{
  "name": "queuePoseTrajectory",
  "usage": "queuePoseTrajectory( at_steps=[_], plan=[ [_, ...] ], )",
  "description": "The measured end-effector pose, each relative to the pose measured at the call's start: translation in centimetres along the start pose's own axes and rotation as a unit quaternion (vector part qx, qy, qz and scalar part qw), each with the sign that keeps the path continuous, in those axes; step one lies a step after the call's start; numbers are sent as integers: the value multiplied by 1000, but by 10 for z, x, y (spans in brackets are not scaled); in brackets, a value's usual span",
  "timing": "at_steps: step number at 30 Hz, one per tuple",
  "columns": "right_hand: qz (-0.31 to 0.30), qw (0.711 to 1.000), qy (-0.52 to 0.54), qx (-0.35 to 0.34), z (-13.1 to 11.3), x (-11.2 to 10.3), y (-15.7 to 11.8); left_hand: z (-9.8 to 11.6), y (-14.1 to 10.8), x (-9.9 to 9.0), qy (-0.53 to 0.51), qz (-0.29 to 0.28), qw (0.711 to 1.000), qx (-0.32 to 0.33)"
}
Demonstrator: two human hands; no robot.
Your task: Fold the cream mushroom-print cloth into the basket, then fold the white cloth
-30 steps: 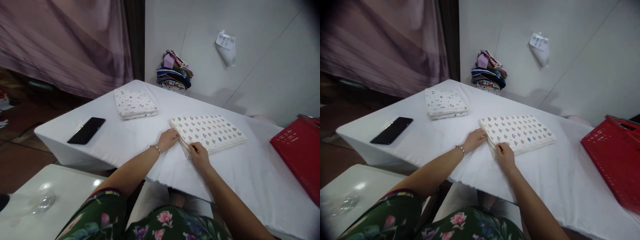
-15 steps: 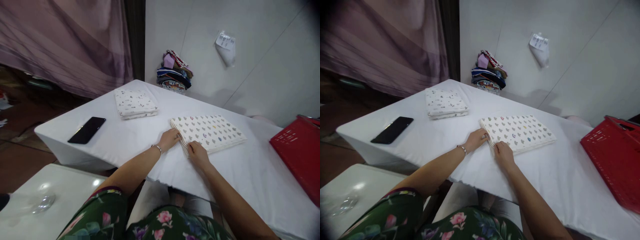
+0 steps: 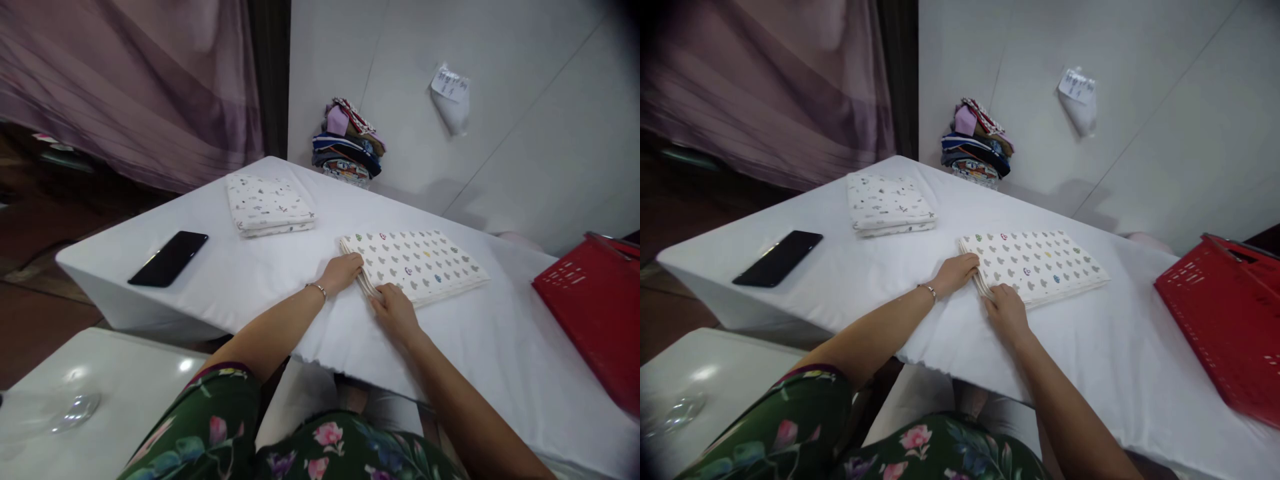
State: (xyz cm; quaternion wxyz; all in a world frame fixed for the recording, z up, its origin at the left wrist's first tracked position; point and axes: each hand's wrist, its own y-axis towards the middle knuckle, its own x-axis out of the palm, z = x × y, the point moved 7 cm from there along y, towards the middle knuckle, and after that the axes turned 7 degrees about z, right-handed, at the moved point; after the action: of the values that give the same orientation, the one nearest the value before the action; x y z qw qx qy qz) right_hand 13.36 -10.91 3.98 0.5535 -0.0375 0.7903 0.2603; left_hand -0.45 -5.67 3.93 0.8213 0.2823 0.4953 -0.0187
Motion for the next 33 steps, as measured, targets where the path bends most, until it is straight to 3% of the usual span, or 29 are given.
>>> queuePoseTrajectory(
  at_steps=[7,14,24,33],
  plan=[
    [47,994,80,51,12,-4,0,-7,-4,3,-30,12,999,-6],
    [74,992,94,50,9,-10,-2,-1,-8,-2,-46,18,998,43],
    [20,1000,7,0,0,0,-3,-3,1,2,-25,6,1000,11],
    [27,992,62,104,22,1,4,-5,-2,0,-31,35,999,-12]
  ],
)
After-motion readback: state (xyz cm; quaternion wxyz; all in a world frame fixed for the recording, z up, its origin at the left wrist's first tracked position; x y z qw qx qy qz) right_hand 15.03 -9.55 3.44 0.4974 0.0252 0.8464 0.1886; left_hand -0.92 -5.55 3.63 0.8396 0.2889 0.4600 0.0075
